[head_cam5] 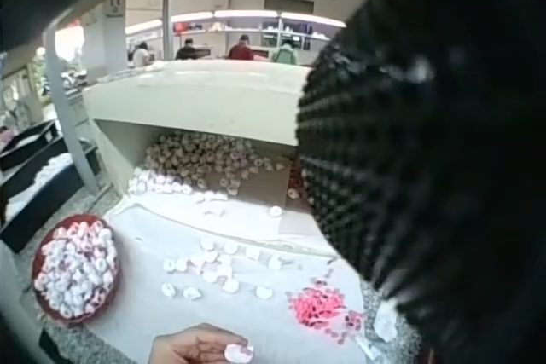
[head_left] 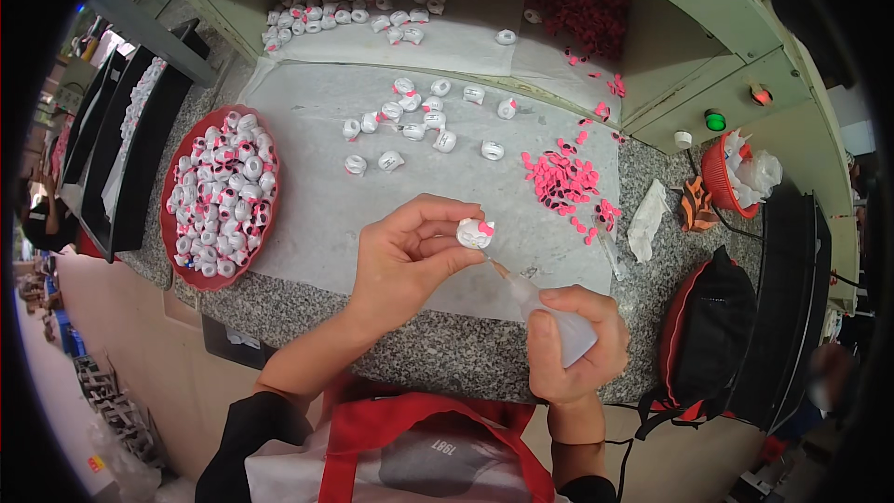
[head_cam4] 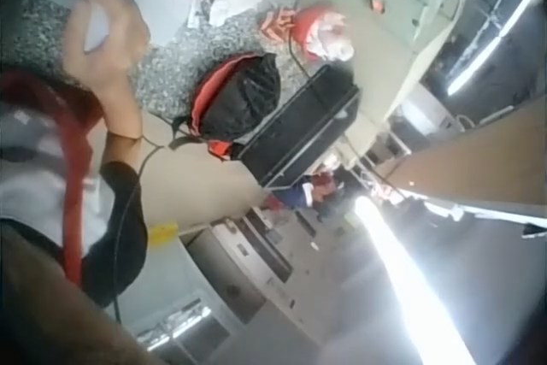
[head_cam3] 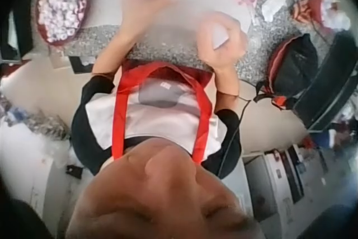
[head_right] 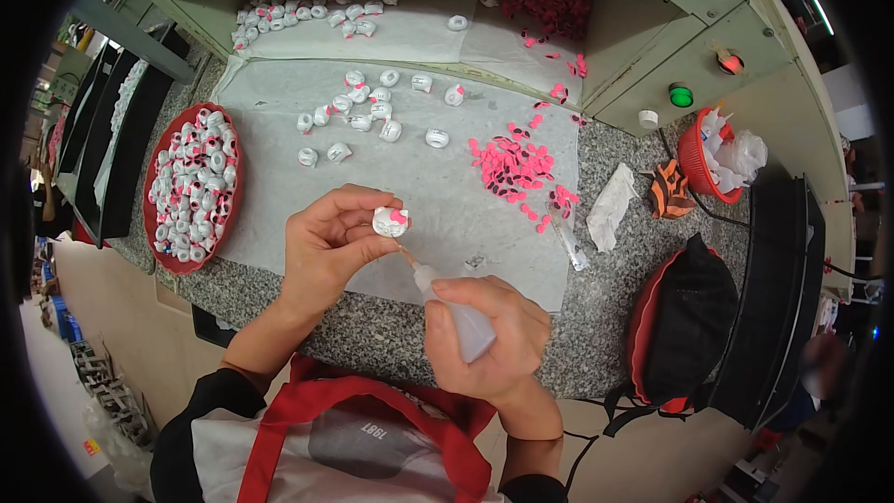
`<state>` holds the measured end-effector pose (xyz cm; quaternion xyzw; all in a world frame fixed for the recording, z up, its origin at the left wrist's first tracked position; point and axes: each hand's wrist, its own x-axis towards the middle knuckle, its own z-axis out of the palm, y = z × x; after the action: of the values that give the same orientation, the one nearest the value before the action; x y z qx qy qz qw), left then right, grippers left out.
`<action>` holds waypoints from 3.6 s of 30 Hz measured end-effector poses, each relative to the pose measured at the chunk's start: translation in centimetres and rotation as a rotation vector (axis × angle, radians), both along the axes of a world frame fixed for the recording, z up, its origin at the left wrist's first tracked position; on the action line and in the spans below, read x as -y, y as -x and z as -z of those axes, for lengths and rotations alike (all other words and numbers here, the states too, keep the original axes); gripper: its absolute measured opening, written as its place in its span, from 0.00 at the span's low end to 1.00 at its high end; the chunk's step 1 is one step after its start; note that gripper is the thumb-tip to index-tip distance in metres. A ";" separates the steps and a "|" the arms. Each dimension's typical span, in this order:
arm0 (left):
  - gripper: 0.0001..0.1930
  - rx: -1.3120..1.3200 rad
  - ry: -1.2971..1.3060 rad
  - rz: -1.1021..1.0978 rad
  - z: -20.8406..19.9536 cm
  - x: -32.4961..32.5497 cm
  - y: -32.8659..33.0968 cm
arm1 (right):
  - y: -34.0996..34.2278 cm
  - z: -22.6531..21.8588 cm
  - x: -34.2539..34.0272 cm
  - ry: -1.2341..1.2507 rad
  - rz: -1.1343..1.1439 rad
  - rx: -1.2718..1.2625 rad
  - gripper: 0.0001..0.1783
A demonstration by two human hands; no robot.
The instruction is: Applying glue and attaching small pink bows to white cat figurines at a factory workstation.
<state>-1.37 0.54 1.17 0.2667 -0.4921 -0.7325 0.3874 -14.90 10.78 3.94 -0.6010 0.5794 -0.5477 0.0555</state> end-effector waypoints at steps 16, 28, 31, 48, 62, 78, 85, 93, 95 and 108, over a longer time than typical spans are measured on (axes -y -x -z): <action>0.17 0.123 0.025 -0.018 1.5 0.4 0.0 | 8.0 5.1 1.7 -0.761 0.434 0.071 0.10; 0.17 0.127 -0.005 0.022 1.7 0.1 0.7 | 6.0 5.2 3.3 -0.711 0.199 0.361 0.07; 0.17 0.089 -0.028 0.009 1.4 0.1 0.5 | 5.0 4.8 3.6 -0.589 0.191 0.295 0.05; 0.15 -0.069 0.087 0.139 1.7 0.0 0.3 | 0.2 1.1 2.7 -0.479 0.039 0.571 0.09; 0.14 0.001 -0.128 0.086 3.2 0.4 1.1 | 0.8 4.7 4.1 -0.342 -0.058 0.508 0.10; 0.12 0.074 0.051 0.185 0.7 -0.3 0.1 | 2.0 3.9 2.9 -0.304 -0.346 0.912 0.12; 0.10 0.030 -0.064 0.128 2.5 0.3 0.5 | 1.0 5.6 3.8 -0.340 -0.246 0.967 0.11; 0.09 0.031 -0.014 0.097 1.6 -0.3 -2.2 | -1.4 5.5 3.5 -0.333 -0.254 0.875 0.05; 0.09 0.049 0.037 0.077 1.0 -0.9 -3.4 | -2.6 5.7 3.2 -0.290 -0.299 0.847 0.06; 0.12 1.078 1.062 -0.699 0.1 6.5 -10.0 | -0.9 3.9 3.3 -0.396 -0.056 0.761 0.14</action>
<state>8.62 -5.97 1.05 0.5001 -0.7790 -0.0125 0.3780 -13.99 7.47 0.08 -0.3495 0.5950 -0.6069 0.3943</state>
